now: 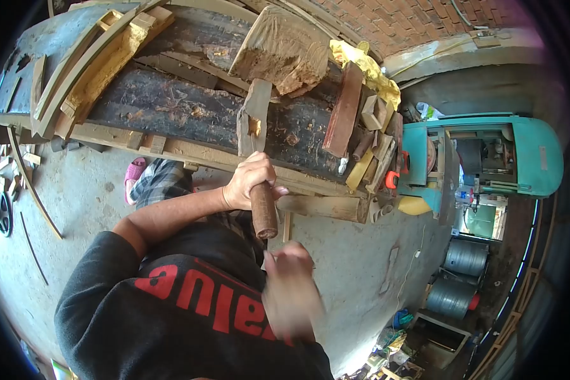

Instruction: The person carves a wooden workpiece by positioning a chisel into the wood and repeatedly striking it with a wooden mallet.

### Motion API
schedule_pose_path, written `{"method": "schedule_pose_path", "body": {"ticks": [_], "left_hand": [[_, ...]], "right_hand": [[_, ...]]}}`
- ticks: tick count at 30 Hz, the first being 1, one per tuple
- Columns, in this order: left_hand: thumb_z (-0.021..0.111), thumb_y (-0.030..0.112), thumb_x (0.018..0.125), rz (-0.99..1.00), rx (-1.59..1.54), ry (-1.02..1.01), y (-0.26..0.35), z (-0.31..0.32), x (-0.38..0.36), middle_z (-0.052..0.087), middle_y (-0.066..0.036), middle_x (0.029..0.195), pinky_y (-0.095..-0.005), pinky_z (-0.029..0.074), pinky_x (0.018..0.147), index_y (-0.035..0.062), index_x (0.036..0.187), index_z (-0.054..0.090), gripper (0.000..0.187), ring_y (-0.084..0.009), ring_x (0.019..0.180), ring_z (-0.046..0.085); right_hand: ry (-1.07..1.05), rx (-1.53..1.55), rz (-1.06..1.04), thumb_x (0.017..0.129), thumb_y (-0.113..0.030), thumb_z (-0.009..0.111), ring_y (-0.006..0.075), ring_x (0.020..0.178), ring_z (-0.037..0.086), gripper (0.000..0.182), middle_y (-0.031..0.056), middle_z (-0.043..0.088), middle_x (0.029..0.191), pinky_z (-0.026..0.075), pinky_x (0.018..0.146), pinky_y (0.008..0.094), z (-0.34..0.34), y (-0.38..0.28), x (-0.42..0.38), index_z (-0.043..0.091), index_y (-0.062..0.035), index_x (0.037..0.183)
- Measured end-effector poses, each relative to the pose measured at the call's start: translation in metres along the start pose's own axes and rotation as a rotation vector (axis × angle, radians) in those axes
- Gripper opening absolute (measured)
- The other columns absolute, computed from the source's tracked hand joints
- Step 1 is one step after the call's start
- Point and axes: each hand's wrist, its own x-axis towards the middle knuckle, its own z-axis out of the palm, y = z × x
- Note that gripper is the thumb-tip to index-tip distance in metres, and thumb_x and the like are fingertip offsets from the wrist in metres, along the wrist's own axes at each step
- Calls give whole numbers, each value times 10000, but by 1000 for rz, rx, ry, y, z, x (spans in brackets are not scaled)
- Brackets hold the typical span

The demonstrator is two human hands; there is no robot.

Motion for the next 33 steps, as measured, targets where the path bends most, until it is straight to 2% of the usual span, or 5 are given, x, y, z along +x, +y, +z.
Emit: {"method": "schedule_pose_path", "body": {"ticks": [5,9,11,14,33], "left_hand": [[841,211,700,-41,-6,-13,3,-3,-4,504,-45,668,-377,356,595,110,739,494,363,-260,613,481],[841,233,682,18,25,-15,-3,3,-4,507,-51,664,-396,373,607,120,741,496,368,-287,631,505],[830,298,660,68,49,-56,-4,-2,-3,516,-61,688,-424,398,641,130,759,518,369,-311,674,533],[796,280,696,61,42,-100,-6,-13,-7,537,-76,762,-424,415,735,114,809,543,323,-330,790,544],[764,217,787,39,50,-124,6,4,-4,494,-73,722,-401,342,646,82,771,491,305,-298,722,482]], "right_hand": [[-102,-610,-73,731,-52,776,169,689,541,299,65,565,796,459,705,299,-17,3,-15,538,-30,910],[203,267,-174,734,-48,760,206,669,575,239,97,583,745,490,684,334,17,-18,19,537,-43,820],[-410,-897,48,714,-88,810,239,774,629,300,133,629,870,514,725,381,-24,29,-25,571,-18,883],[79,-42,140,740,-140,814,220,923,621,344,108,631,1010,501,821,416,-4,39,-27,618,5,983],[108,-153,81,740,-124,830,208,848,616,403,142,668,1017,503,784,384,-22,-16,-12,654,68,1047]]}}
